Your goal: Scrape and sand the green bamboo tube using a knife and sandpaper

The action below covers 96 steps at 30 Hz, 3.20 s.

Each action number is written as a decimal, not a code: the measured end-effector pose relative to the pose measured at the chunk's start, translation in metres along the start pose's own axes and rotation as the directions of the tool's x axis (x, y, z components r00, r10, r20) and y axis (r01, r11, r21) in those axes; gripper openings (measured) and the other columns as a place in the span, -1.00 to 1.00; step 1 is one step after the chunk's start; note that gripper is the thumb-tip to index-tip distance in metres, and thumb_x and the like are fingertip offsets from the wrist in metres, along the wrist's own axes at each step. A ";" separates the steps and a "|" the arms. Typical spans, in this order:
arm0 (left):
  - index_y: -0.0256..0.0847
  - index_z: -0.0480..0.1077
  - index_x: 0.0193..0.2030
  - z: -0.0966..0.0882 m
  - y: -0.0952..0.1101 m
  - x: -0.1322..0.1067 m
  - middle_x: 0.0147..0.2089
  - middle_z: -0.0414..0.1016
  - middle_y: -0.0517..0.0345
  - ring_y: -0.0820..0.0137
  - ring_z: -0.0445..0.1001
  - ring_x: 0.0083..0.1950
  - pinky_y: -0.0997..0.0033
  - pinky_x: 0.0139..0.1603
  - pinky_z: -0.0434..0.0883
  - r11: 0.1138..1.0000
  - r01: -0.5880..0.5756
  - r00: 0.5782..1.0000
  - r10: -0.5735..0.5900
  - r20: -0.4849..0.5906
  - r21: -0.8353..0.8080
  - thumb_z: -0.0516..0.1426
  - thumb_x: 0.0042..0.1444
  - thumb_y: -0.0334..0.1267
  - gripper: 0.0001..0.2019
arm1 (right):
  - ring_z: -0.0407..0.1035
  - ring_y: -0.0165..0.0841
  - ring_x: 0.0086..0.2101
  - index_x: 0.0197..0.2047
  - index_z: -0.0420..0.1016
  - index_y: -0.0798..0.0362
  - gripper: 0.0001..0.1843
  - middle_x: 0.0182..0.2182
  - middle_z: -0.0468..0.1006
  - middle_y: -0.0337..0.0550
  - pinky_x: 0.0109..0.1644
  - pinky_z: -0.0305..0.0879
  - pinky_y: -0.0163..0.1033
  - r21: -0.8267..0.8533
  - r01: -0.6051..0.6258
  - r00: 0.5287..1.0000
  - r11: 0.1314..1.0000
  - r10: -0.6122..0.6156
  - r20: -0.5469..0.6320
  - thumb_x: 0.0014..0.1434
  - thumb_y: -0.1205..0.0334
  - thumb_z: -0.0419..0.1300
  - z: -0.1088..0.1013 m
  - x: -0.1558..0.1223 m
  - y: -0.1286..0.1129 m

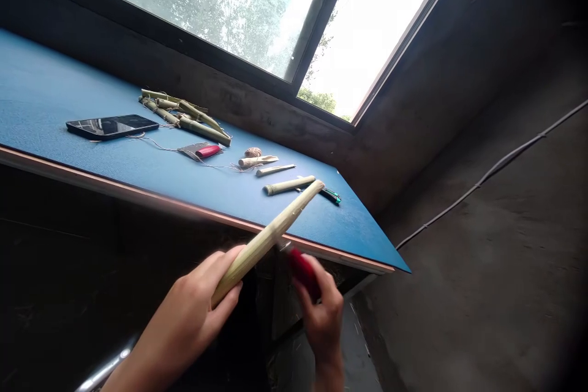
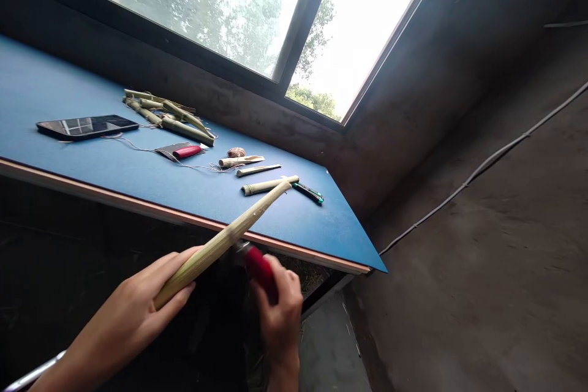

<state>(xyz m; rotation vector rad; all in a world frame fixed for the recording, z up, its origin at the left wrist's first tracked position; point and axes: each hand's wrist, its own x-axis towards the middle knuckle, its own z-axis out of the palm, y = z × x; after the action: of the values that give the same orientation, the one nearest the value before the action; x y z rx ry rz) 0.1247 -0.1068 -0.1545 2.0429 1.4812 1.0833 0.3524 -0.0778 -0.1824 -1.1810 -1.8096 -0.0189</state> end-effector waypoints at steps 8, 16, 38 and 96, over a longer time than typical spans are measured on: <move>-0.06 0.24 0.13 -0.005 0.002 -0.001 -0.13 0.44 0.21 0.42 0.47 -0.15 0.54 -0.17 0.40 0.999 0.010 1.000 -0.009 0.023 -0.037 -0.02 0.21 -0.17 -0.66 | 0.41 -0.32 -0.30 0.10 0.37 -0.03 -0.57 -0.18 0.54 -0.12 -0.23 0.36 -0.25 -0.047 0.002 0.999 0.999 -0.005 -0.052 0.16 0.11 0.16 -0.011 0.005 -0.007; -0.05 0.22 0.13 -0.007 -0.001 -0.002 -0.09 0.43 0.24 0.43 0.50 -0.17 0.57 -0.21 0.39 0.984 -0.125 0.986 0.138 -0.097 0.129 0.04 0.20 -0.24 -0.65 | 0.41 -0.31 -0.31 0.09 0.39 -0.01 -0.56 -0.22 0.54 -0.08 -0.24 0.36 -0.25 -0.101 -0.045 0.988 0.994 0.029 -0.154 0.15 0.10 0.17 -0.016 0.004 -0.008; -0.26 0.24 0.02 0.002 -0.004 -0.001 -0.10 0.40 0.01 0.29 0.37 -0.17 0.30 -0.12 0.27 0.840 -0.229 0.859 0.413 -0.304 0.492 0.04 0.20 -0.41 -0.76 | 0.42 -0.28 -0.27 0.05 0.42 -0.01 -0.58 -0.18 0.53 -0.09 -0.25 0.37 -0.26 0.017 -0.169 0.980 0.985 0.170 -0.107 0.13 0.05 0.16 -0.009 -0.009 -0.004; -0.32 0.43 -0.28 -0.056 -0.044 0.233 -0.26 0.50 -0.03 0.29 0.48 -0.27 0.34 -0.31 0.39 0.829 0.120 0.977 -0.196 0.084 0.546 -0.13 0.27 -0.05 -0.56 | 0.41 -0.19 -0.26 -0.06 0.44 0.13 -0.39 -0.24 0.52 -0.04 -0.29 0.36 -0.22 0.385 -0.414 0.864 0.825 0.489 -0.120 -0.01 -0.19 0.17 0.019 0.064 0.027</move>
<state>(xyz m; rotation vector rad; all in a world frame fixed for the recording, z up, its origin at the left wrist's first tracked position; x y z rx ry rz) 0.0872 0.1173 -0.0674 2.2323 2.0082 0.4704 0.3529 -0.0091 -0.1604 -1.2672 -1.2393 0.4224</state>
